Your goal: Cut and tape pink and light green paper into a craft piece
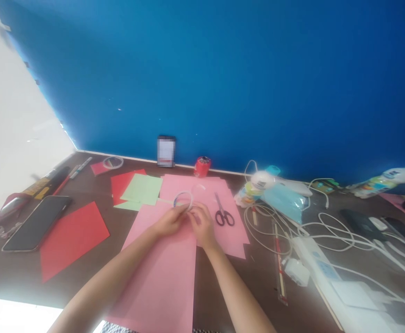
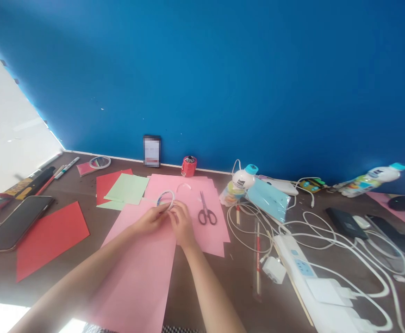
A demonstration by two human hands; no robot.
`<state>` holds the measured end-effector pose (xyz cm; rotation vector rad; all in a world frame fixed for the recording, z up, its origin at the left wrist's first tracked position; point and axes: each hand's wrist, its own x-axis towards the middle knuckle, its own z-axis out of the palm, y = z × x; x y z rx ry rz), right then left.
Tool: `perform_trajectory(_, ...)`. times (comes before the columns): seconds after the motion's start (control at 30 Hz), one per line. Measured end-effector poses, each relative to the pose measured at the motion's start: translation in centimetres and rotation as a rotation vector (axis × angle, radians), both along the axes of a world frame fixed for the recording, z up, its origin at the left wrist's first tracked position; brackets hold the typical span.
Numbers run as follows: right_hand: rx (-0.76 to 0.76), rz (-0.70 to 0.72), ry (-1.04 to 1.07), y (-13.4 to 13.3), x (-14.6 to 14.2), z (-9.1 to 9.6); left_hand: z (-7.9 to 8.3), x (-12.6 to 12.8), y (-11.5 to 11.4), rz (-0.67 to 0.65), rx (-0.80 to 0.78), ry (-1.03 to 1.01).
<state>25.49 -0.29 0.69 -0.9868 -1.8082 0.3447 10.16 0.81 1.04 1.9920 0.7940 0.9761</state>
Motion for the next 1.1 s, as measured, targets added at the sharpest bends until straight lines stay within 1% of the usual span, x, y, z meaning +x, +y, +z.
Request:
perform_trajectory(0.23,0.016,0.003,-0.002,0.08,0.06,0.00,0.15,0.02,-0.03,-0.019,0.019,-0.001)
perform_trajectory(0.63,0.052,-0.021,0.008,0.13,0.05,-0.20,0.27,-0.05,-0.04,-0.027,0.001,-0.011)
perform_trajectory(0.9,-0.048,-0.023,-0.077,0.14,0.26,-0.36,0.10,0.10,0.05,-0.008,0.046,0.015)
perform_trajectory(1.1,-0.004,-0.041,-0.113,-0.04,0.02,-0.57,0.56,0.14,-0.13,0.009,0.072,0.029)
